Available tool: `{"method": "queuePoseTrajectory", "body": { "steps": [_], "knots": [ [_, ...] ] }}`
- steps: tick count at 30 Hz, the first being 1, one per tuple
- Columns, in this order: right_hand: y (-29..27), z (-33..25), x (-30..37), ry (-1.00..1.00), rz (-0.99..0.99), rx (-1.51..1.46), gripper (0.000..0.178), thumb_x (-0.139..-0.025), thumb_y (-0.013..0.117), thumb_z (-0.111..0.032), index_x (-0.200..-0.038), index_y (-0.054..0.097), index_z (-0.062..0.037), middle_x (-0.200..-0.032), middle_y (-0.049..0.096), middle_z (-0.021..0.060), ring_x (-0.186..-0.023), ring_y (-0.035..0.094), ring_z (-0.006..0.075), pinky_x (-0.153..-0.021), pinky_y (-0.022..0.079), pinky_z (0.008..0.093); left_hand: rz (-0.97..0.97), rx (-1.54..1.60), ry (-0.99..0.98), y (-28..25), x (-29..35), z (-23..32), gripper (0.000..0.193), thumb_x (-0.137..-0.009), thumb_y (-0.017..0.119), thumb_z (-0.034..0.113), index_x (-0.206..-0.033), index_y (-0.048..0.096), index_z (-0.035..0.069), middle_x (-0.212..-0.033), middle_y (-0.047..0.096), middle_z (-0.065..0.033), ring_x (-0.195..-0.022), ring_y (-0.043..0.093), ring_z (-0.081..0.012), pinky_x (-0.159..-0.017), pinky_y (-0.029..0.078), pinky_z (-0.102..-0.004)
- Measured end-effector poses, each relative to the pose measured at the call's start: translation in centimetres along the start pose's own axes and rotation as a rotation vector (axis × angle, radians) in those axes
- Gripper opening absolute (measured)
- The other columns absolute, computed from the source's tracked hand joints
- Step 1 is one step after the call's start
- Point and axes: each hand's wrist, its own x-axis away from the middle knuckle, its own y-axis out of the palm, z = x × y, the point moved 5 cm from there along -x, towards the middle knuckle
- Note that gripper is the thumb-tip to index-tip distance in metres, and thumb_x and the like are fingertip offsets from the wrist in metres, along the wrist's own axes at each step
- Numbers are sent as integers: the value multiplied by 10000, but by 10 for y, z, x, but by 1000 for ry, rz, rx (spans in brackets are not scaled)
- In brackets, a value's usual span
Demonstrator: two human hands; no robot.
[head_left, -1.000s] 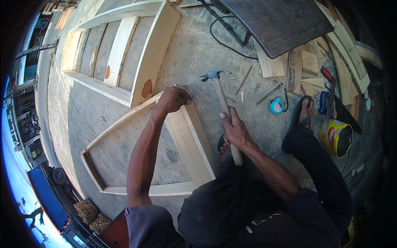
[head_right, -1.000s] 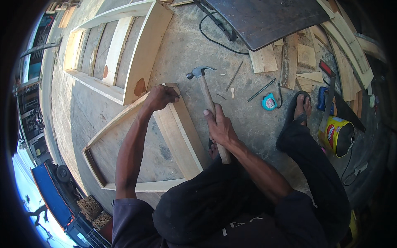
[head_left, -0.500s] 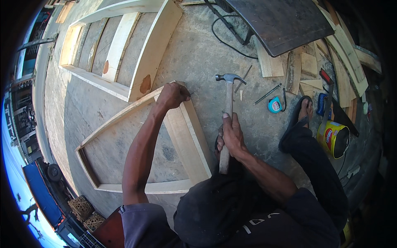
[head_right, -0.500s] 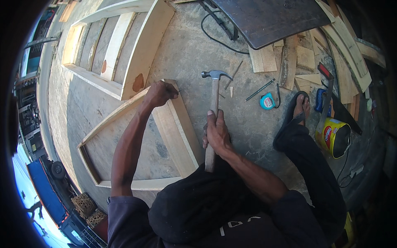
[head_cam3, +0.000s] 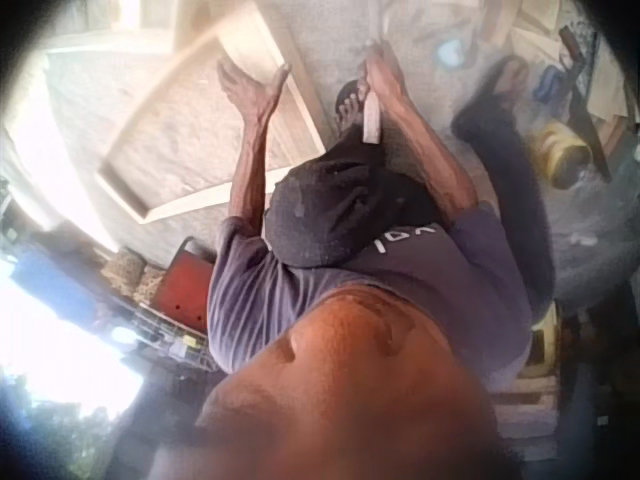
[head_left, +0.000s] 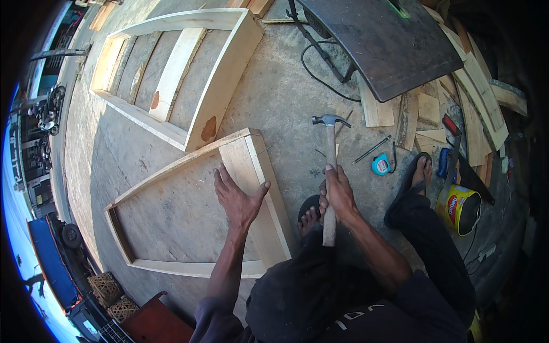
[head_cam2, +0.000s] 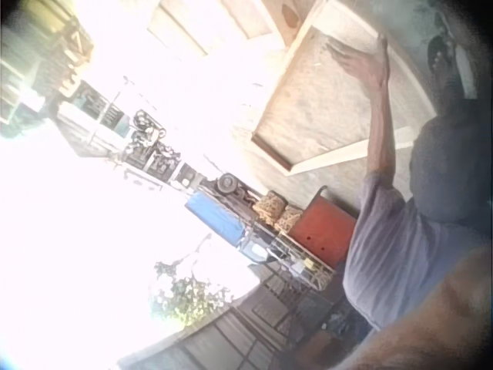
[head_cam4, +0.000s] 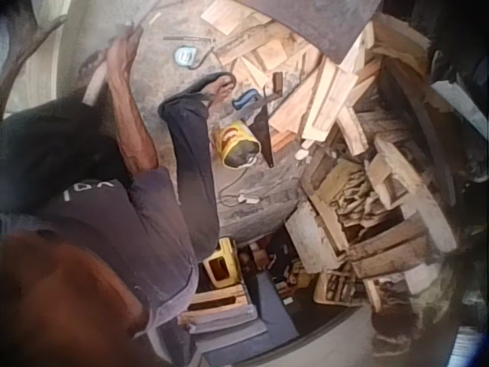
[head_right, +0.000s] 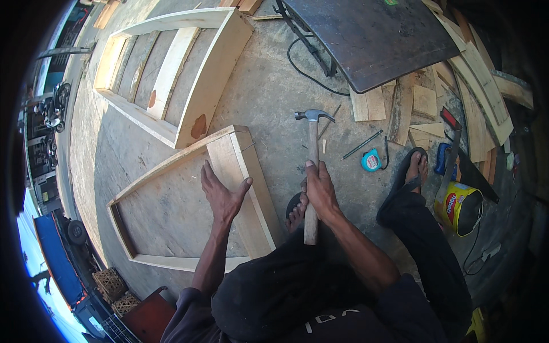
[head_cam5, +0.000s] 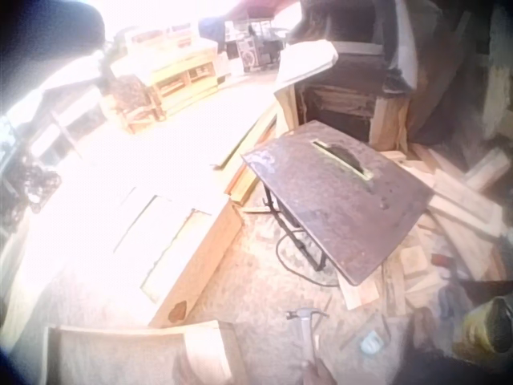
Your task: The person assembles a wooden frame by positioning planks and hammering nails to join them. They measure and mark wood pieces, then secure cross supports within the frame using a hammer and nails.
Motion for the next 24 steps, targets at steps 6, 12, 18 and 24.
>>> {"method": "queuePoseTrajectory", "body": {
  "steps": [6, 12, 18, 24],
  "knots": [
    [8, -7, -8, -32, -11, -74, 328, -1138, 409, -395, -1210, 434, -75, -725, 468, 34, -422, 469, 127, -365, 439, 301, -150, -29, -274, 55, 61, -19, 1300, -702, 870, 443, -1682, 73, 136, -1564, 212, -389, -1343, 395, -577, -1084, 396, -642],
    [34, -7, -16, -31, -118, -21, 334, -1132, 423, -410, -1197, 430, -83, -731, 465, 37, -433, 474, 130, -371, 445, 314, -113, 15, -302, 45, 47, -11, 1292, -682, 882, 418, -1687, 106, 181, -1539, 253, -367, -1320, 421, -563, -1067, 409, -630],
    [33, -11, -1, -59, 55, -49, 350, -1134, 403, -399, -1202, 444, -58, -729, 463, 33, -442, 467, 121, -386, 436, 313, -88, 14, -324, 52, 43, -12, 1309, -664, 894, 436, -1691, 120, 189, -1541, 251, -354, -1311, 421, -548, -1069, 398, -621],
    [29, -23, 2, -189, 130, -74, 350, -1135, 422, -394, -1248, 420, -62, -729, 479, 22, -429, 447, 118, -385, 424, 309, -88, -4, -304, 49, 41, -11, 1311, -670, 891, 434, -1695, 108, 201, -1540, 249, -354, -1305, 418, -538, -1057, 398, -617]
  ]
}}
